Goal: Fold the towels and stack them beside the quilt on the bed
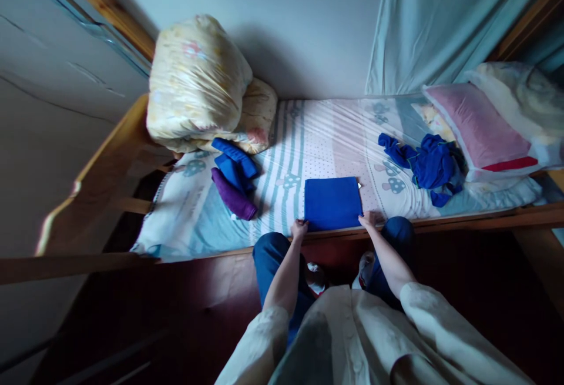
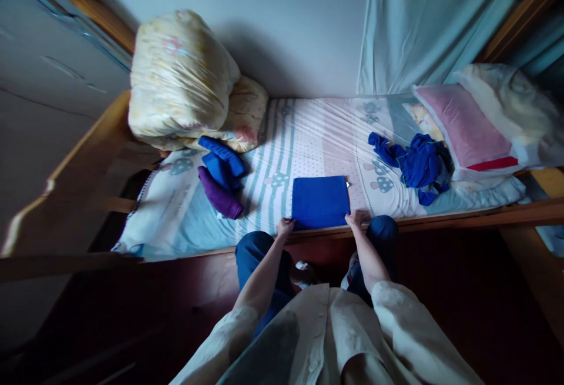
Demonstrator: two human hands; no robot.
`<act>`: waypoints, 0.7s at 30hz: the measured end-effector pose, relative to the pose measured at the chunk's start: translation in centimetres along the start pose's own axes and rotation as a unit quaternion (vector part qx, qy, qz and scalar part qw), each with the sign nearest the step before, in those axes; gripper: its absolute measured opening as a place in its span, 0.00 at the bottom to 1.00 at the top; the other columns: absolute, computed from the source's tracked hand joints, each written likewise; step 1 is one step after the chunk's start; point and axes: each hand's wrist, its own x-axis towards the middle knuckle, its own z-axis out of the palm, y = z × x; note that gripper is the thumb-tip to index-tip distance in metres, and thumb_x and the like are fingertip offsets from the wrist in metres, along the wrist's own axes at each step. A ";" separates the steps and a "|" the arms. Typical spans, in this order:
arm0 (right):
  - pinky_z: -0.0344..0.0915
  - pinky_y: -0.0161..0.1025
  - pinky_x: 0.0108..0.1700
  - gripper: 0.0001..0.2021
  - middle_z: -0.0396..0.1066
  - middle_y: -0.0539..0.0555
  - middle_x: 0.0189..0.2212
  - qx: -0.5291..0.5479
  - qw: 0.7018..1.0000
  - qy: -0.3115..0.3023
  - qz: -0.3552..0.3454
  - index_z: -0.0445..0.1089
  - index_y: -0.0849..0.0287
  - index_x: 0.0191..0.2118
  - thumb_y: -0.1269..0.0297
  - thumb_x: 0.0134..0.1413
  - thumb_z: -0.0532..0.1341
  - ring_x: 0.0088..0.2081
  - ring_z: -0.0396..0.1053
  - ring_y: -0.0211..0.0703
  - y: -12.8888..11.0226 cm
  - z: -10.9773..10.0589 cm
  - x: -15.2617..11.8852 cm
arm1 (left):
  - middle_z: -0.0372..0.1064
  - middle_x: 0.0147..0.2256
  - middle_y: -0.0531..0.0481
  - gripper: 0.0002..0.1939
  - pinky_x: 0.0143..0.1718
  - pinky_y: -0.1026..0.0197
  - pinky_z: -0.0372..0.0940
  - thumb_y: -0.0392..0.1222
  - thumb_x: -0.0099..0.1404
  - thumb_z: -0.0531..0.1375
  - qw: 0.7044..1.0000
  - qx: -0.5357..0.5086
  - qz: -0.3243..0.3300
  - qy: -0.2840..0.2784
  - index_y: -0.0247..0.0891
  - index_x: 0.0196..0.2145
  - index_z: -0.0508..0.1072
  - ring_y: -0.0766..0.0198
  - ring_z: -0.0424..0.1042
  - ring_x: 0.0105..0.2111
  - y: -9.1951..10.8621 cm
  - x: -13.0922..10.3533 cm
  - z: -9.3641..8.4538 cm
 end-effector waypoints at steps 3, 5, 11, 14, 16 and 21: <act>0.69 0.45 0.48 0.15 0.80 0.66 0.41 -0.027 1.000 0.008 -0.007 0.78 0.62 0.50 0.67 0.58 0.64 0.45 0.77 0.57 -0.1 -0.9 -1.4 | 0.78 0.41 0.41 0.14 0.51 0.54 0.68 0.39 0.65 0.62 0.999 -0.003 0.051 0.013 0.36 0.48 0.74 0.51 0.77 0.47 -0.2 -0.9 -1.1; 0.67 0.46 0.55 0.19 0.76 0.66 0.51 -0.062 0.995 0.033 -0.069 0.73 0.60 0.58 0.70 0.61 0.60 0.53 0.74 0.56 -0.1 -1.5 -2.4 | 0.75 0.50 0.39 0.16 0.57 0.52 0.66 0.38 0.66 0.61 0.991 0.011 0.130 0.022 0.38 0.51 0.73 0.50 0.73 0.54 -0.3 -1.5 -1.6; 0.58 0.51 0.66 0.22 0.71 0.63 0.61 -0.154 0.943 -0.031 -0.294 0.70 0.57 0.63 0.70 0.65 0.57 0.62 0.67 0.53 -1.1 -1.3 -5.0 | 0.68 0.62 0.38 0.26 0.68 0.48 0.57 0.35 0.65 0.59 0.910 0.155 0.377 -0.081 0.40 0.61 0.71 0.49 0.63 0.66 -0.7 -2.3 0.1; 0.57 0.53 0.67 0.26 0.68 0.67 0.64 -0.207 0.930 -0.053 -0.300 0.68 0.62 0.66 0.72 0.61 0.61 0.66 0.63 0.55 -1.7 -0.5 -5.7 | 0.66 0.64 0.34 0.35 0.69 0.45 0.54 0.27 0.62 0.54 0.888 0.217 0.397 -0.086 0.35 0.68 0.64 0.49 0.61 0.68 -1.4 -2.3 1.8; 0.57 0.52 0.68 0.27 0.68 0.69 0.64 -0.245 0.925 -0.052 -0.285 0.68 0.63 0.65 0.77 0.60 0.59 0.67 0.63 0.55 -1.9 0.0 -5.9 | 0.65 0.64 0.31 0.38 0.69 0.43 0.55 0.24 0.61 0.51 0.872 0.251 0.413 -0.075 0.33 0.69 0.61 0.48 0.61 0.68 -1.8 -2.0 2.7; 0.60 0.56 0.67 0.29 0.71 0.69 0.61 -0.286 0.915 -0.032 -0.282 0.70 0.60 0.63 0.83 0.58 0.55 0.64 0.67 0.55 -1.9 0.4 -5.3 | 0.67 0.62 0.29 0.36 0.65 0.42 0.62 0.23 0.63 0.50 0.858 0.291 0.419 -0.067 0.34 0.68 0.64 0.46 0.66 0.65 -1.6 -1.0 3.2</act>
